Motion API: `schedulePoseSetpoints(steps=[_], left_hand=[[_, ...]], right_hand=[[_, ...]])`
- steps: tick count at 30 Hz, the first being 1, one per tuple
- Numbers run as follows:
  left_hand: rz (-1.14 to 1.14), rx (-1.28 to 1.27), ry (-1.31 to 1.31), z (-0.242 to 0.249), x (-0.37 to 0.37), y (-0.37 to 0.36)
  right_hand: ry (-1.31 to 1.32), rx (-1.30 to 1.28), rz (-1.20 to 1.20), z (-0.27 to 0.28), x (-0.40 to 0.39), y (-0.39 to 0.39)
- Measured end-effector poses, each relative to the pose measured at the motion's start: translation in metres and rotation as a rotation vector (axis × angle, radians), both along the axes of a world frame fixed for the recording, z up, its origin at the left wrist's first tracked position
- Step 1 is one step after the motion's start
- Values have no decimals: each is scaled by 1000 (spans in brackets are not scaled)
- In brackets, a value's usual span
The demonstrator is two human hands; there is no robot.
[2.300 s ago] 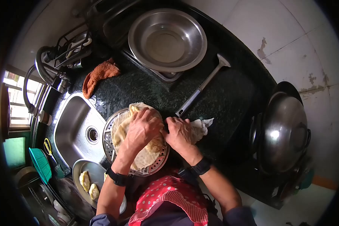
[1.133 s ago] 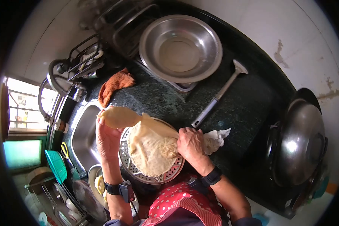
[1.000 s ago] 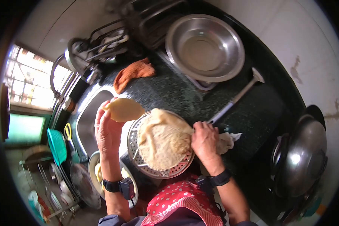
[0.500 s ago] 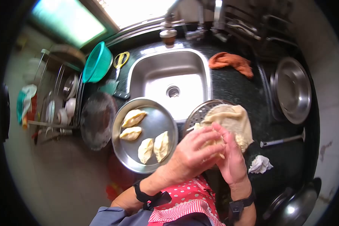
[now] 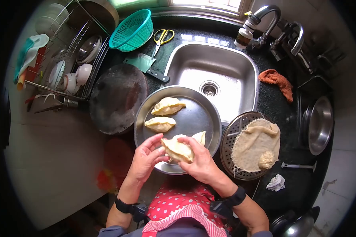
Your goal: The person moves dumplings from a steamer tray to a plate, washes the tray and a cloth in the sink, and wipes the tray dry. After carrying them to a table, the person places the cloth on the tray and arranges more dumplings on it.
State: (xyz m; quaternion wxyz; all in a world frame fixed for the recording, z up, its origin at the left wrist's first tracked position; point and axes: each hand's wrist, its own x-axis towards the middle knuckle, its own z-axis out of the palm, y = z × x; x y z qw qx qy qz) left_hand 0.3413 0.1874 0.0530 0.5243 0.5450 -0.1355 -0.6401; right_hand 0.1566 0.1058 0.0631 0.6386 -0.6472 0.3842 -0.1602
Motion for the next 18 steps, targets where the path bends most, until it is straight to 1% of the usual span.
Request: schedulePoseSetpoints(steps=[1, 2, 4, 6, 8, 9, 11, 12, 13, 14, 15, 17, 18], left_hand=[[-1, -45, -54, -3, 1, -9], [-52, -78, -93, -7, 5, -22], [-79, -96, -49, -9, 6, -53], [-89, -118, 10, -29, 4, -78], [-198, -141, -36, -46, 1, -99], [-205, -105, -38, -48, -1, -103], [-232, -11, -67, -51, -5, -105], [-249, 52, -95, -47, -5, -102], [-233, 42, -21, -44, -5, -100], [-252, 50, -16, -45, -5, -98], [-202, 30, -17, -46, -5, -97], [-116, -4, 9, -42, -4, -93], [-130, 0, 14, -36, -2, -90]], right_hand=[[38, -255, -39, -4, 6, -2], [59, -264, -39, -10, 8, -7], [159, -486, -167, -19, 10, -20], [216, -543, -254, -31, 11, -35], [330, -666, -273, -36, 10, -45], [338, -670, -280, -37, 10, -48], [461, -776, -161, -39, 11, -57], [471, -773, -172, -45, 12, -61], [460, -852, -131, -53, 13, -64], [450, -925, -93, -59, 14, -65], [465, -951, -88, -59, 16, -66], [476, -962, -130, -66, 17, -67], [479, -980, -163, -68, 16, -67]])
